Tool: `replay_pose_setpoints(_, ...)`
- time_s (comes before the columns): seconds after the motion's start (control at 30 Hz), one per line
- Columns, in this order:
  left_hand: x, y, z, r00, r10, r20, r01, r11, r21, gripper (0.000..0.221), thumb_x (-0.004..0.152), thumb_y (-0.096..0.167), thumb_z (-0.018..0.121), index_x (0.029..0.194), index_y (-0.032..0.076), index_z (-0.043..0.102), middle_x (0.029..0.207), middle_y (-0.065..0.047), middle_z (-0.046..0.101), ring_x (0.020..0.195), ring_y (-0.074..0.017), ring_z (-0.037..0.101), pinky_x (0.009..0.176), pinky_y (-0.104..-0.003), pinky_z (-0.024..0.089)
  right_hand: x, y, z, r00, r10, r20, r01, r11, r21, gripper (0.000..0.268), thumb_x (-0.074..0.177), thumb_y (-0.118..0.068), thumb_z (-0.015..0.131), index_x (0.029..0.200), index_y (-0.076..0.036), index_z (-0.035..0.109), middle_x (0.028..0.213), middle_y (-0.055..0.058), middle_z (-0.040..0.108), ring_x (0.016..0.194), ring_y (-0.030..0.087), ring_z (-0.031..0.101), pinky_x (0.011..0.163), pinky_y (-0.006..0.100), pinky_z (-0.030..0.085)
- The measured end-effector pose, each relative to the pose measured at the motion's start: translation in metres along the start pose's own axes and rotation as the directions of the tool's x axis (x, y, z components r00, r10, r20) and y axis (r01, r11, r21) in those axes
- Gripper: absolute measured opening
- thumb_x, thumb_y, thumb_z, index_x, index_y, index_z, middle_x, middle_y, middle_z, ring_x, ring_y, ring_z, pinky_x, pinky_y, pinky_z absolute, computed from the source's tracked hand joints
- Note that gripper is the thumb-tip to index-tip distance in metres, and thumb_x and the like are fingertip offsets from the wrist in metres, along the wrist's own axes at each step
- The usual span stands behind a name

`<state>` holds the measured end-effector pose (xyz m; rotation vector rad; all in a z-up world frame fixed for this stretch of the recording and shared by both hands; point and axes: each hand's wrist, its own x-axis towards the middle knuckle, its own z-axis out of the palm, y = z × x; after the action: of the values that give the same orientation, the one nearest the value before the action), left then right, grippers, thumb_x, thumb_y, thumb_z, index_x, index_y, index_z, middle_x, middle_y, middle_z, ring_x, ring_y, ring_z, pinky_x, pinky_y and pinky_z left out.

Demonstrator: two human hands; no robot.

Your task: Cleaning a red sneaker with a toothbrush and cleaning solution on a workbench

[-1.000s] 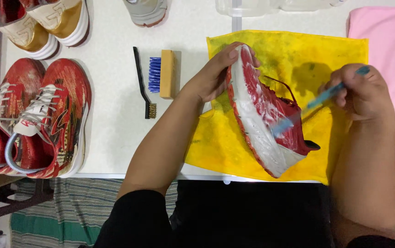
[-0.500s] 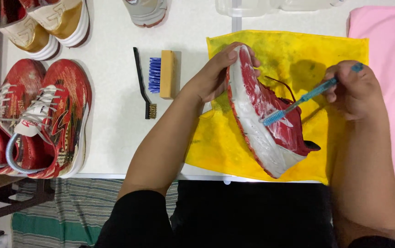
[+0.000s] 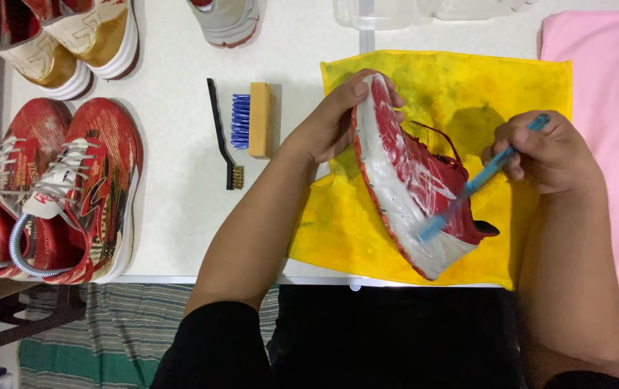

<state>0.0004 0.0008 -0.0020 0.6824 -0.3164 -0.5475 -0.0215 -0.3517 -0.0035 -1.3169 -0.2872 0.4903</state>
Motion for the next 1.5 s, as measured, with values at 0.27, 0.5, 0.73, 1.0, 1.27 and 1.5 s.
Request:
replay_pose_setpoints(0.27,0.0,0.003,0.003,1.0,-0.001,-0.005,0.001,1.0,0.03,0.052,0.09,0.048,0.081,0.112,0.007,0.06,0.114,-0.015,0.069,0.106,-0.0264,0.073,0.095,-0.04,0.061,-0.003,0.001,0.002,0.997,-0.004,-0.083,0.003,1.0,-0.009,0.033,0.094,-0.04,0.076,0.085,-0.009,0.066,0.056,0.003,0.053,0.044,0.01,0.048,0.071,0.029,0.052)
replay_pose_setpoints(0.5,0.002,0.001,0.0,1.0,0.011,0.011,-0.011,1.0,0.016,0.05,0.092,0.046,0.079,0.113,0.006,0.06,0.114,-0.015,0.069,0.107,-0.0268,0.073,0.096,-0.04,0.06,-0.003,0.011,-0.017,0.994,-0.008,-0.111,0.008,1.0,0.001,0.037,0.094,-0.042,0.078,0.078,-0.012,0.063,0.074,0.006,0.063,0.045,0.007,0.049,0.065,0.023,0.048)
replay_pose_setpoints(0.73,0.0,0.0,0.0,1.0,-0.008,-0.009,0.009,1.0,0.018,0.052,0.09,0.048,0.08,0.115,0.007,0.059,0.115,-0.015,0.069,0.107,-0.0274,0.073,0.095,-0.041,0.061,0.001,0.011,-0.014,0.937,-0.002,-0.349,0.015,0.999,0.034,0.042,0.092,-0.052,0.08,0.098,-0.014,0.065,0.071,-0.001,0.054,0.049,0.008,0.049,0.046,0.017,0.04)
replay_pose_setpoints(1.0,0.001,-0.001,-0.004,1.0,0.012,0.025,-0.012,1.0,0.005,0.049,0.091,0.046,0.08,0.113,0.007,0.06,0.117,-0.014,0.069,0.107,-0.027,0.073,0.093,-0.041,0.06,-0.002,0.024,-0.039,0.927,-0.003,-0.374,0.018,0.999,0.036,0.035,0.097,-0.046,0.078,0.092,-0.015,0.063,0.077,-0.001,0.059,0.049,0.007,0.049,0.041,0.015,0.036)
replay_pose_setpoints(1.27,0.0,0.001,0.0,0.995,0.057,0.08,-0.059,0.998,0.024,0.048,0.095,0.046,0.076,0.114,0.006,0.061,0.117,-0.012,0.068,0.107,-0.0249,0.072,0.094,-0.04,0.059,0.001,0.018,-0.03,0.956,-0.006,-0.294,-0.001,1.0,-0.024,0.037,0.101,-0.048,0.071,0.09,-0.014,0.062,0.061,-0.003,0.049,0.045,0.006,0.044,0.068,0.025,0.045)
replay_pose_setpoints(1.5,0.0,0.002,0.0,0.996,0.041,0.081,-0.042,0.999,0.007,0.045,0.095,0.045,0.076,0.116,0.007,0.062,0.119,-0.011,0.067,0.107,-0.0246,0.072,0.092,-0.038,0.057,0.005,0.018,-0.026,0.939,0.07,-0.338,-0.067,0.998,0.018,0.038,0.094,-0.05,0.074,0.089,-0.014,0.063,0.064,-0.003,0.056,0.04,0.005,0.045,0.037,0.018,0.027)
